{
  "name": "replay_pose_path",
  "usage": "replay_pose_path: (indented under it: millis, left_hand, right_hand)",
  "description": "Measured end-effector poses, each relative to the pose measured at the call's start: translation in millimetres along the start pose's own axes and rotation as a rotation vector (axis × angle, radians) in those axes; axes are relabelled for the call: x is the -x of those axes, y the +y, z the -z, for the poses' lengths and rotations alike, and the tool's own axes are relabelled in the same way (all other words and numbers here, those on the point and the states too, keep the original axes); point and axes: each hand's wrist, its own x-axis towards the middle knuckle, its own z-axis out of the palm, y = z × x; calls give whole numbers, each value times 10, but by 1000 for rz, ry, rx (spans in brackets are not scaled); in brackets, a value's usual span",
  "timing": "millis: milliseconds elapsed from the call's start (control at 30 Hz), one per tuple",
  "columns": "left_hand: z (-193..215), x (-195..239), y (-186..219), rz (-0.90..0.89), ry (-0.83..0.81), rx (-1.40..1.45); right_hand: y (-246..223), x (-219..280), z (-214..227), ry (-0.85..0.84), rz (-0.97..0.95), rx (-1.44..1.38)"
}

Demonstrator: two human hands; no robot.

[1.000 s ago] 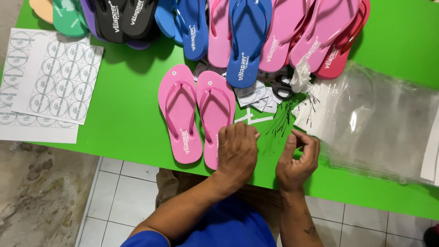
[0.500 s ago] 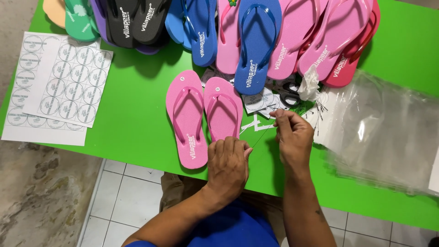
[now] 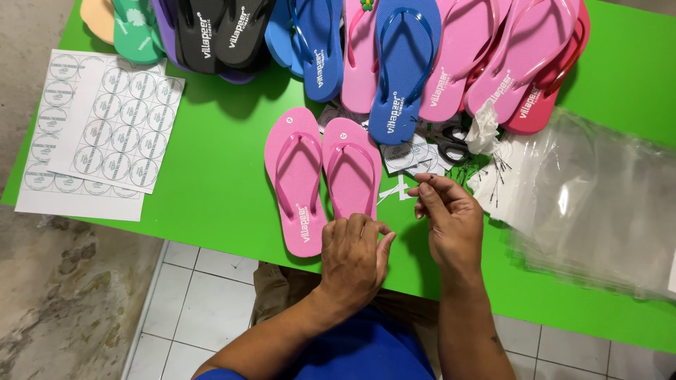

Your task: Cleaning a pink flip-flop using a white cloth and inspecting it on a workbench.

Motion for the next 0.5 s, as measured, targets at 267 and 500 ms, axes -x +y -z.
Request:
replay_pose_path:
  millis: [267,500]
  left_hand:
    - [117,-137,-800,108,309,-160]
    - [-42,-184,-1236,97,197,-230]
  right_hand:
    - [-171,83,-220,-35,283,420]
    - [156,-125,-621,-94,935,1236]
